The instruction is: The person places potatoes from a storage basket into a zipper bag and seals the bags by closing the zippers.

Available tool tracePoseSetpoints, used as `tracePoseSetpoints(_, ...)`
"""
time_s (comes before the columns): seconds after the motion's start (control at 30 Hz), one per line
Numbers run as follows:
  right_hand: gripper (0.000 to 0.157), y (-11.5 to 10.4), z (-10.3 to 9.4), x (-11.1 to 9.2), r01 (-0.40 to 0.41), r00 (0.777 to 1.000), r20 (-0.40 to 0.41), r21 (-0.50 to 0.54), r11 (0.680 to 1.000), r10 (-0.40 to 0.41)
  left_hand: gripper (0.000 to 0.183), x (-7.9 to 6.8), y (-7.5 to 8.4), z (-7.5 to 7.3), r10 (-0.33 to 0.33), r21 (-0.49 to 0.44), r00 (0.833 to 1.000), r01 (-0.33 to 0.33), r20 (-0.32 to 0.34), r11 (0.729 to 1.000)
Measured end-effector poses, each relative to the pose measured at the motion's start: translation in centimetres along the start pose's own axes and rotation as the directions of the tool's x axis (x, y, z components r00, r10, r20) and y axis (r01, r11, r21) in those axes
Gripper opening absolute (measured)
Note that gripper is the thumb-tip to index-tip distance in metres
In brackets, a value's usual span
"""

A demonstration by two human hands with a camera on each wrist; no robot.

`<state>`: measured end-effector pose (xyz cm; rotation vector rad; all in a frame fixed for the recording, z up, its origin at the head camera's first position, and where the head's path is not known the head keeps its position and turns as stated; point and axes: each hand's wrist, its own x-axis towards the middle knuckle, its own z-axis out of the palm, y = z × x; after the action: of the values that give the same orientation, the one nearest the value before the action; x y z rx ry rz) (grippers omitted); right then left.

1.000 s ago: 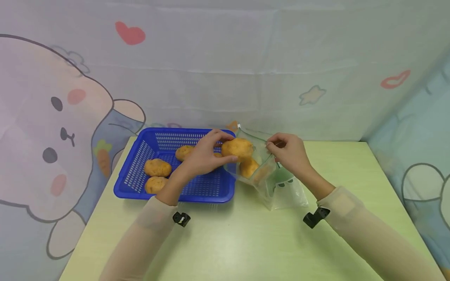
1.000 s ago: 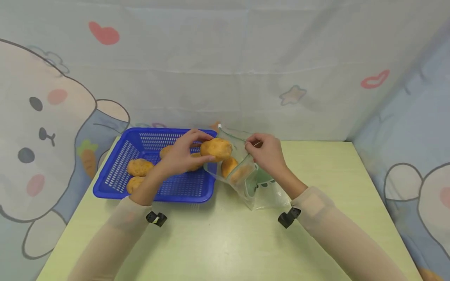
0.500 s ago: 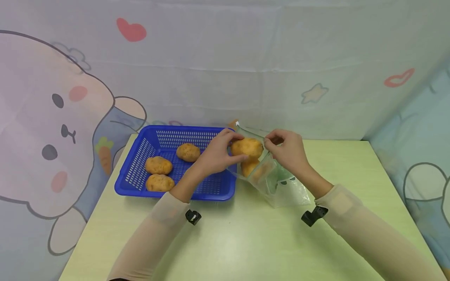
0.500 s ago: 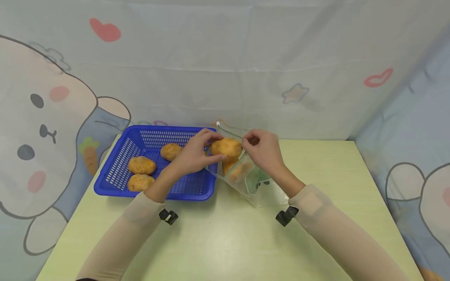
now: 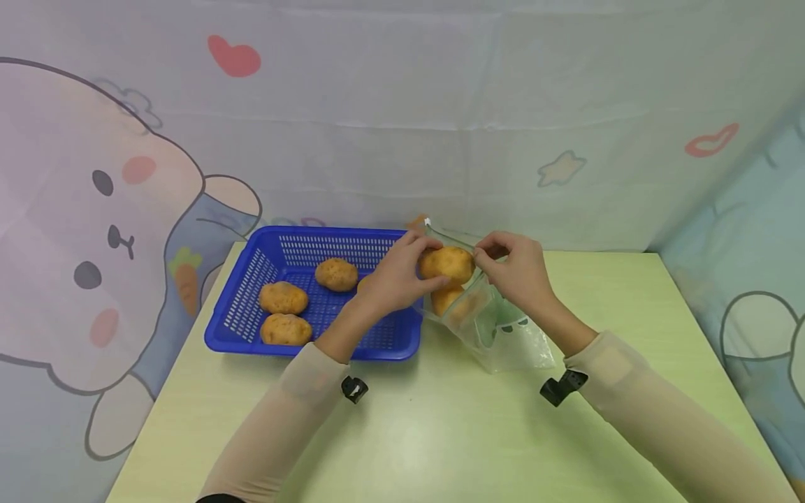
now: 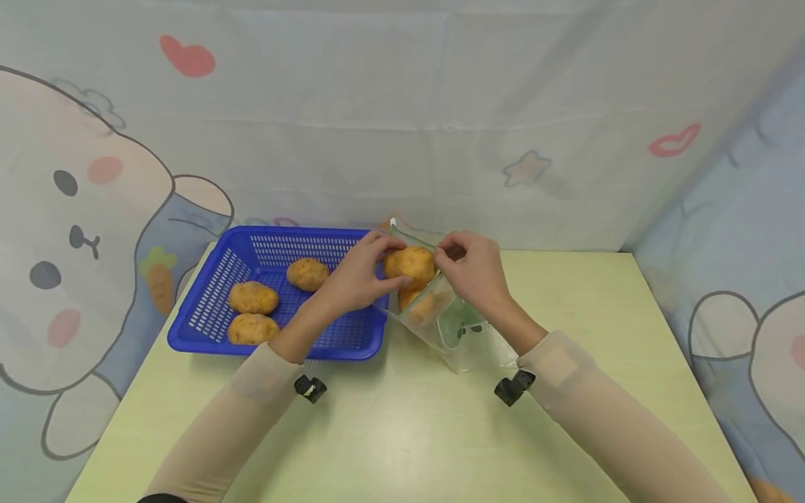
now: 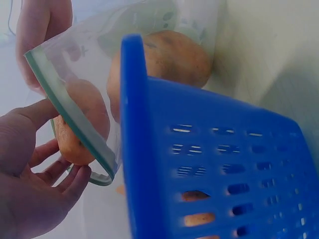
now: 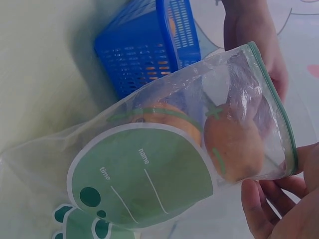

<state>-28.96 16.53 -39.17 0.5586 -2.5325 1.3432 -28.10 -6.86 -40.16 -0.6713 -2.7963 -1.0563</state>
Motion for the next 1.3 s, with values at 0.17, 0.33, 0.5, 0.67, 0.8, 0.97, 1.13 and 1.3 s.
tracePoseSetpoints(0.17,0.012,-0.1,0.2,0.1,-0.002,1.0,0.013,0.009,1.0,0.002,0.052,0.1,-0.1,0.3,-0.026,0.03,0.999,0.027,-0.028,0.999)
tracePoseSetpoints(0.33,0.011,0.0,0.3,0.2,0.002,1.0,0.016,0.007,1.0,-0.002,0.052,0.0,0.0,0.5,-0.036,0.028,0.999,0.037,-0.035,0.999)
tracePoseSetpoints(0.5,0.011,0.0,0.4,0.2,0.006,1.0,0.019,0.01,1.0,-0.007,0.053,-0.3,-0.3,0.3,-0.012,-0.011,0.998,0.012,-0.054,1.0)
tracePoseSetpoints(0.67,0.011,0.2,0.4,0.2,0.006,1.0,0.021,0.018,1.0,-0.006,0.056,-0.7,-0.8,-0.2,0.0,-0.043,0.998,-0.002,-0.062,0.999)
tracePoseSetpoints(0.8,0.011,0.2,0.5,0.2,0.001,1.0,0.021,0.021,1.0,-0.002,0.06,-1.4,-1.4,-1.0,-0.021,-0.067,0.998,0.017,-0.064,0.998)
tracePoseSetpoints(0.97,0.011,0.0,0.6,0.3,-0.003,1.0,0.024,0.024,1.0,0.003,0.058,-1.9,-2.5,-2.4,-0.036,-0.088,0.995,0.028,-0.096,0.996)
tracePoseSetpoints(1.13,0.011,-0.1,0.7,0.3,-0.011,1.0,0.026,0.028,1.0,0.011,0.055,-2.6,-4.0,-3.8,-0.083,-0.115,0.992,0.071,-0.095,0.991)
tracePoseSetpoints(1.3,0.013,0.1,0.8,0.2,-0.013,1.0,0.024,0.029,0.999,0.013,0.06,-3.4,-5.5,-4.1,-0.13,-0.076,0.99,0.125,-0.057,0.989)
